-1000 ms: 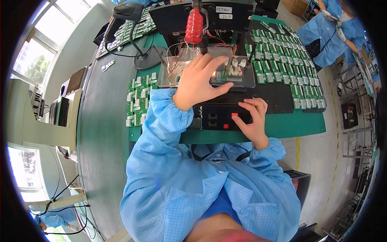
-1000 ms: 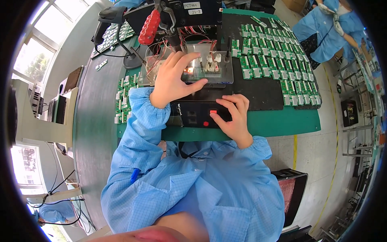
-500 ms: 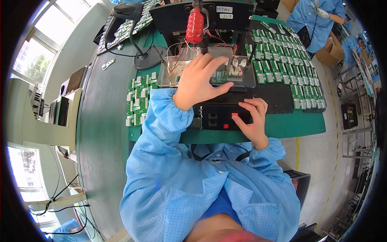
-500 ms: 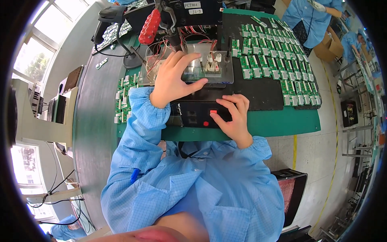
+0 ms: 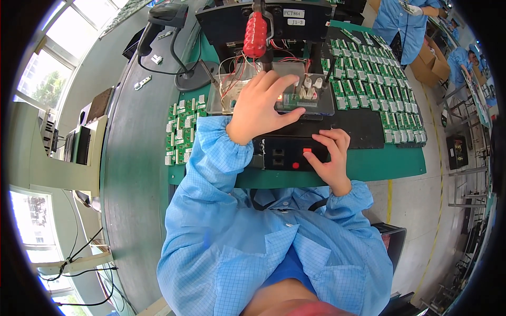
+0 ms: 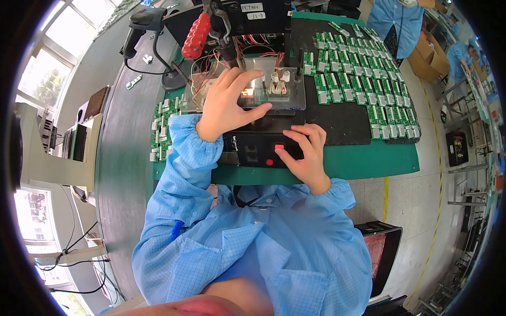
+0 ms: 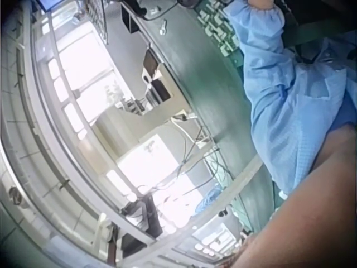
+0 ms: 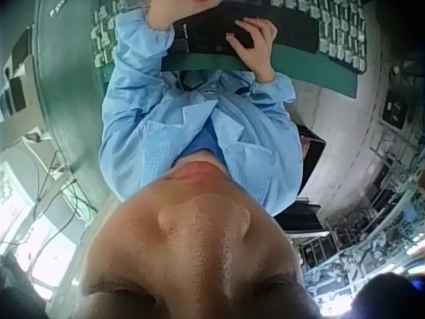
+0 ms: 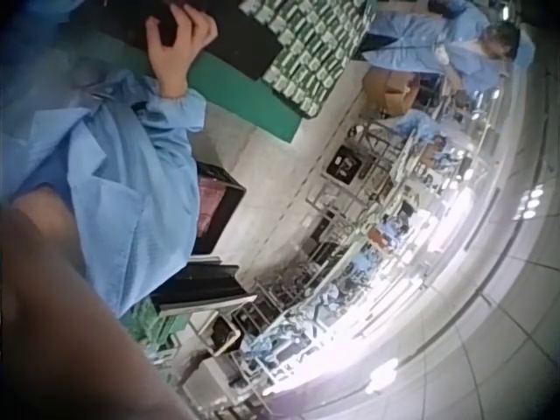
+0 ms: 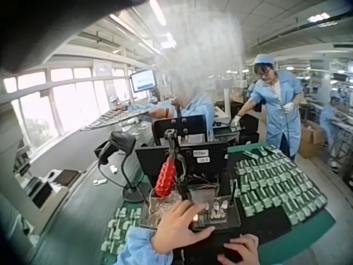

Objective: Testing printed circuit boards by placing them into a test fixture and scanning barcodes.

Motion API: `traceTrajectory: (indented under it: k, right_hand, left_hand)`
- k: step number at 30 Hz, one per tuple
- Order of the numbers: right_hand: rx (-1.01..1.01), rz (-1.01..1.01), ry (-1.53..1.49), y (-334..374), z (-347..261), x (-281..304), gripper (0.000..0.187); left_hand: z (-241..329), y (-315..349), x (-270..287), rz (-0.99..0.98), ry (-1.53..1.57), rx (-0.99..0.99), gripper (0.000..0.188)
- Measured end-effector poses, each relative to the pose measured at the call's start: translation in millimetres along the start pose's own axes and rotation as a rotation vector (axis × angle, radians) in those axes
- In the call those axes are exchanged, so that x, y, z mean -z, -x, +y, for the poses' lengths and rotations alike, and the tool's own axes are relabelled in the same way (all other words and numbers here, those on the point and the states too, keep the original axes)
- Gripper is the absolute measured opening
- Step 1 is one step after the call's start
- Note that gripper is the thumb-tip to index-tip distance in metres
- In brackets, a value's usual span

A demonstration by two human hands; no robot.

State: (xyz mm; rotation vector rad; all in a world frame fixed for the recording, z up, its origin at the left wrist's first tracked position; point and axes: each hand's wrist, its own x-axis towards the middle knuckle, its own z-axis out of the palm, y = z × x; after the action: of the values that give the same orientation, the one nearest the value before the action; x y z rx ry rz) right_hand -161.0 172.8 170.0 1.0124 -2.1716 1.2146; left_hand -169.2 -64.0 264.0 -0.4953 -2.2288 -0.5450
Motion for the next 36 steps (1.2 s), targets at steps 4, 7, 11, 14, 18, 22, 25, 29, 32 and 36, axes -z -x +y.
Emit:
traceTrajectory:
  k: [4, 7, 11, 14, 18, 22, 25, 29, 32, 36]
  right_hand:
    - [-0.039, 0.028, 0.016, 0, -4, -4, 0.04]
    - [-0.074, 0.043, 0.039, -4, -10, -6, 0.036]
    - [-0.084, 0.045, 0.041, -3, -11, -5, 0.033]
    - [-0.092, 0.065, 0.036, -2, -12, -8, 0.033]
    - [-0.084, 0.08, 0.038, 0, -12, -8, 0.033]
    - [-0.079, 0.077, 0.038, 0, -12, -8, 0.034]
    - [-0.078, 0.079, 0.043, 0, -11, -9, 0.033]
    - [-0.069, 0.086, 0.041, -1, -10, -9, 0.035]
    - [-0.069, 0.093, 0.038, -1, -9, -10, 0.032]
    - [-0.062, 0.097, 0.048, -3, -9, -9, 0.033]
  left_hand:
    - [0, 0, -1, -0.002, 0.01, -0.006, 0.058]
    - [-2, 0, -1, -0.005, -0.009, -0.004, 0.058]
    - [0, 0, 1, -0.012, -0.013, 0.002, 0.058]
    - [-1, 2, -2, 0.004, -0.012, -0.004, 0.058]
    - [0, 2, 0, -0.022, 0.009, 0.011, 0.059]
    - [-1, 2, 1, -0.035, 0.005, 0.021, 0.058]
    - [0, 1, 1, -0.012, 0.009, 0.001, 0.057]
    - [-1, 0, 0, 0.005, 0.014, -0.005, 0.057]
    - [-2, 0, -1, 0.003, 0.01, 0.002, 0.056]
    - [0, -2, 0, -0.006, 0.011, 0.005, 0.057]
